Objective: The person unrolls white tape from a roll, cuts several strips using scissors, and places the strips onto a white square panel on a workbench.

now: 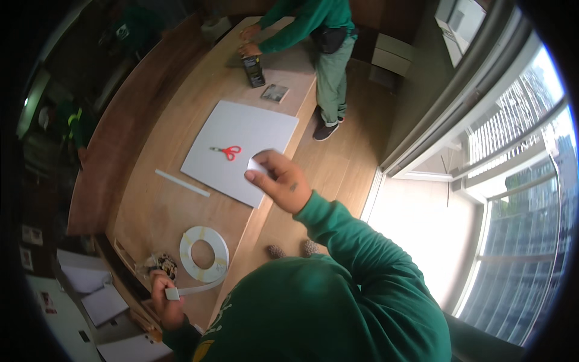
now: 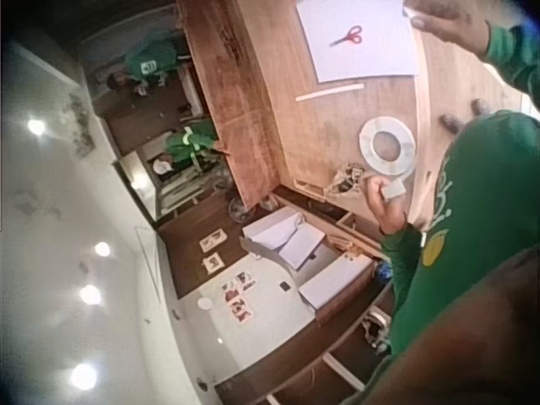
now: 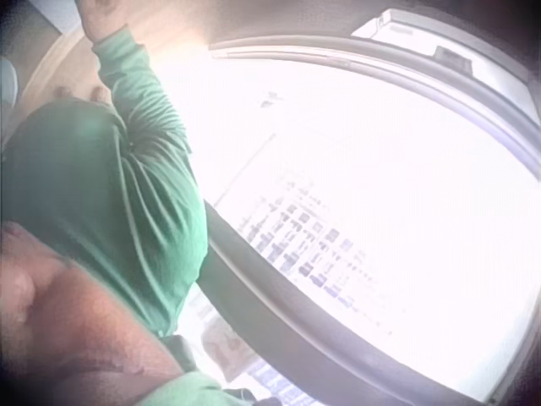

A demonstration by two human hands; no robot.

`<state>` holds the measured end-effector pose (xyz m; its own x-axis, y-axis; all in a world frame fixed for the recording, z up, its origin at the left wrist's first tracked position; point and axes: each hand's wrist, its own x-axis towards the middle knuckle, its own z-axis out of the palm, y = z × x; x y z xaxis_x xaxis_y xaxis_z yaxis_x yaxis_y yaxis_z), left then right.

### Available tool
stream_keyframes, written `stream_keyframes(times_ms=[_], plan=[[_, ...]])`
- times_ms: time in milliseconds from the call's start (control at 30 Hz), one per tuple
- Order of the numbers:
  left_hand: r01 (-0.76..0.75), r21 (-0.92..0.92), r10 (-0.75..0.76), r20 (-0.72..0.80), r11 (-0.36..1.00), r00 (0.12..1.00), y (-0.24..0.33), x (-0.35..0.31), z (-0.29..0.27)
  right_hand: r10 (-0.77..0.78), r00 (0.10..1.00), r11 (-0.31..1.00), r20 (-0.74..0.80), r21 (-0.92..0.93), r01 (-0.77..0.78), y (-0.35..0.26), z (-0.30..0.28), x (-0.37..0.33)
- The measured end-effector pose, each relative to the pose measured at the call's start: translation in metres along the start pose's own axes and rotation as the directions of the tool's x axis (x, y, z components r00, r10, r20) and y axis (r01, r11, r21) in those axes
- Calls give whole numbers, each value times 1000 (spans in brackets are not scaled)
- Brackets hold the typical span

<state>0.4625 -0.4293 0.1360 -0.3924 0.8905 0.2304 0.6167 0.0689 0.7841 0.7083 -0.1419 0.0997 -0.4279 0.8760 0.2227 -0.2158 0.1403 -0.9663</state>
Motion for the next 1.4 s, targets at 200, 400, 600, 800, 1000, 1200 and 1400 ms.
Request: stream_keyframes(times_ms=[200,400,600,800,1000,1200,1400], plan=[[295,-199,-251,222,934,942,31,11,0,-147,988,968,55,-195,155,1,-25,-32],[509,207,-484,716,835,503,42,18,-65,127,992,990,-14,70,-126,7,-63,-57],[79,-731,312,384,678,869,69,50,-75,177,971,984,-162,49,-171,12,-82,-55],[-443,-762,471,-206,473,858,156,128,-11,196,979,958,-50,225,-180,-19,-85,-27],[-71,-670,139,49,739,989,141,170,141,106,994,881,24,461,-105,-50,-76,-4],[-47,-643,282,268,764,921,113,153,190,85,996,954,-7,289,-80,-59,-57,-5],[92,-578,51,226,811,973,115,130,210,101,992,970,-73,230,-82,-57,-48,-9]])
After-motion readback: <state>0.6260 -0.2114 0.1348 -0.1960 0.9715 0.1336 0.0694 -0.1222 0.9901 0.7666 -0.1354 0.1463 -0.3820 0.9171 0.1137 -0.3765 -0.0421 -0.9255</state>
